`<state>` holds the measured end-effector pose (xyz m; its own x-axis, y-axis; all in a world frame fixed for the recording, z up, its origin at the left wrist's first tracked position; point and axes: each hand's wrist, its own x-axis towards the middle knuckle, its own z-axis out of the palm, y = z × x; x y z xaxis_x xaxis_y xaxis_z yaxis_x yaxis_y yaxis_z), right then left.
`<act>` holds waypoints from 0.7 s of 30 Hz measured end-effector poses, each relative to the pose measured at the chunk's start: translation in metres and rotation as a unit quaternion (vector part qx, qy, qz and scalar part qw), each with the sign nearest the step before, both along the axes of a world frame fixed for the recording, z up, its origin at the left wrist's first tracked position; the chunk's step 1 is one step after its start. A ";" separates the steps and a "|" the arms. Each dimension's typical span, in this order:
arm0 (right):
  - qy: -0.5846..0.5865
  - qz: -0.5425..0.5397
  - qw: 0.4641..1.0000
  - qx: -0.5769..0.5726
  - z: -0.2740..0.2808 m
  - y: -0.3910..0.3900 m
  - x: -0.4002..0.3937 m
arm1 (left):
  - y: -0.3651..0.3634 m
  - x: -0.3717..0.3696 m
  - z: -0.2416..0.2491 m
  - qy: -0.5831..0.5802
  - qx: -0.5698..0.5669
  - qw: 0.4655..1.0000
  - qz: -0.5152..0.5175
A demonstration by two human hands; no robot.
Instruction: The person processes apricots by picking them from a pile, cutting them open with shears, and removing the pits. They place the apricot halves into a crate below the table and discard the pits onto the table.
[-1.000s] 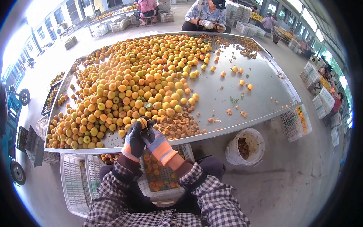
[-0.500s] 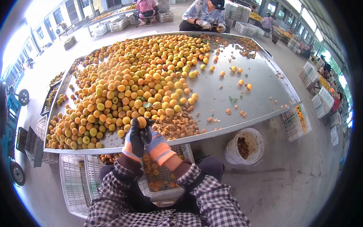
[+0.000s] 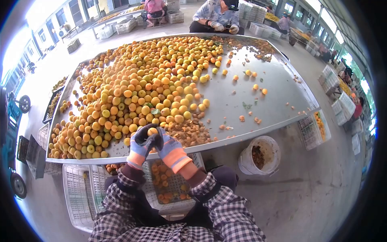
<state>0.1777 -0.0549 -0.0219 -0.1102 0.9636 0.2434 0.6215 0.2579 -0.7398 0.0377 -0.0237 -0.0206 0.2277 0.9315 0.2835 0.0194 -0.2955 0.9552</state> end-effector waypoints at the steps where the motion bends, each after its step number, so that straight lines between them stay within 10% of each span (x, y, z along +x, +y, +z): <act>1: -0.003 0.005 1.000 -0.003 0.002 -0.001 0.000 | -0.001 0.001 -0.001 -0.070 -0.065 0.995 -0.015; 21: 0.268 0.072 0.961 0.011 0.004 -0.008 -0.008 | -0.023 0.001 0.035 -0.046 -0.004 0.999 -0.006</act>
<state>0.1692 -0.0625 -0.0175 -0.0957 0.9418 0.3224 0.1095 0.3318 -0.9370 0.0390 -0.0467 0.0144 0.2112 0.9314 0.2966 -0.0727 -0.2876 0.9550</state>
